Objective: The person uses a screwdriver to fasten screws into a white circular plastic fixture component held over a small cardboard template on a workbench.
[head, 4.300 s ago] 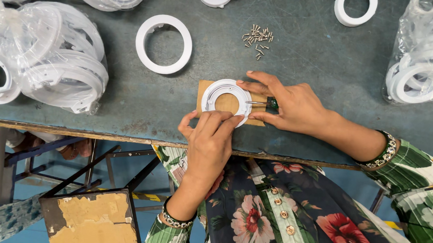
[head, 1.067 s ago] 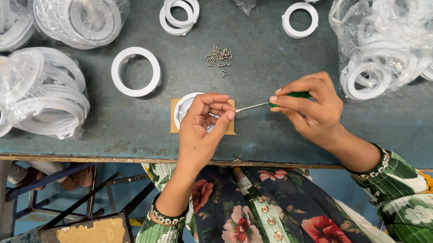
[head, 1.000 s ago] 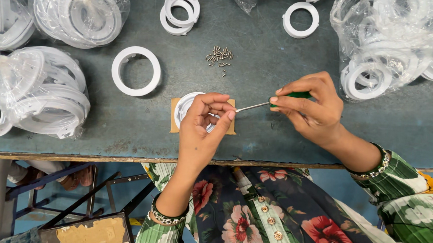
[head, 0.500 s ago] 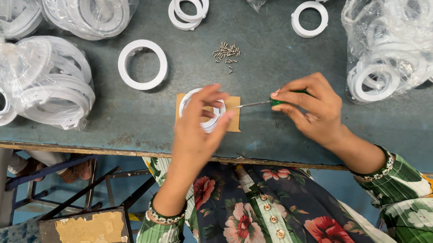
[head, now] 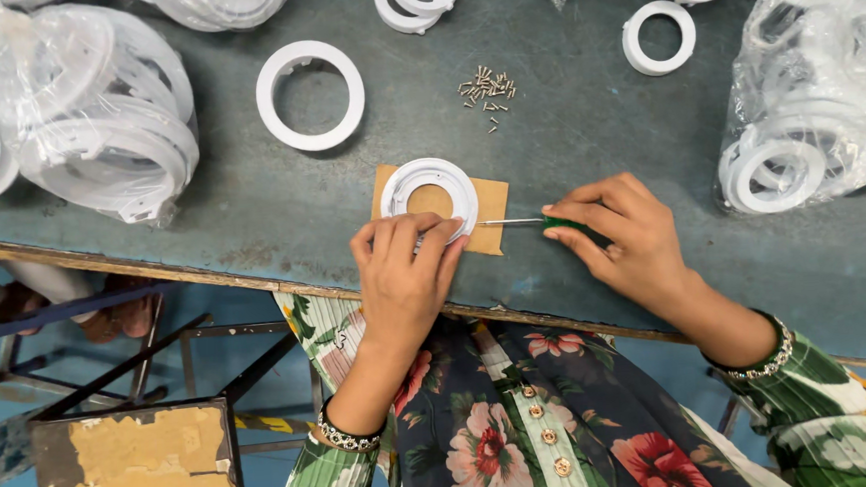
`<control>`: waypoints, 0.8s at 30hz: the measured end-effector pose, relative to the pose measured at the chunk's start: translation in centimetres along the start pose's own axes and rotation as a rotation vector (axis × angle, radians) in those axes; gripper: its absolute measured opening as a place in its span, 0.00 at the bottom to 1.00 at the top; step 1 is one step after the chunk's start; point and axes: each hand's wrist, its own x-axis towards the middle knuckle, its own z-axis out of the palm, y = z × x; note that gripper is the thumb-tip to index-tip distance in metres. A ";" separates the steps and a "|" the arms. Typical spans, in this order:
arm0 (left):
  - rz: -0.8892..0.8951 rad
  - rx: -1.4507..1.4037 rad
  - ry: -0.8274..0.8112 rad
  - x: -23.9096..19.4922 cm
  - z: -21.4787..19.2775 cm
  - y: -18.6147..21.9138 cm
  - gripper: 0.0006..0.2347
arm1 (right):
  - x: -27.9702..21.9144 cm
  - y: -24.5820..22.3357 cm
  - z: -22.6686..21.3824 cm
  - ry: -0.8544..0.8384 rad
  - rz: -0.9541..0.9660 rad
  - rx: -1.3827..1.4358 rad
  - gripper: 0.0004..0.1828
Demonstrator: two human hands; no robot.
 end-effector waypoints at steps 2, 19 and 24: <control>-0.005 0.006 -0.002 -0.1 0.4 0.3 0.11 | -0.5 -0.1 0.0 0.005 0.021 -0.019 0.14; -0.041 0.018 0.025 0.1 1.1 0.9 0.14 | -1.2 -0.8 1.2 0.051 0.147 -0.035 0.14; -0.040 0.013 0.027 0.1 1.1 0.9 0.14 | -1.2 -0.8 1.2 0.038 0.149 -0.045 0.14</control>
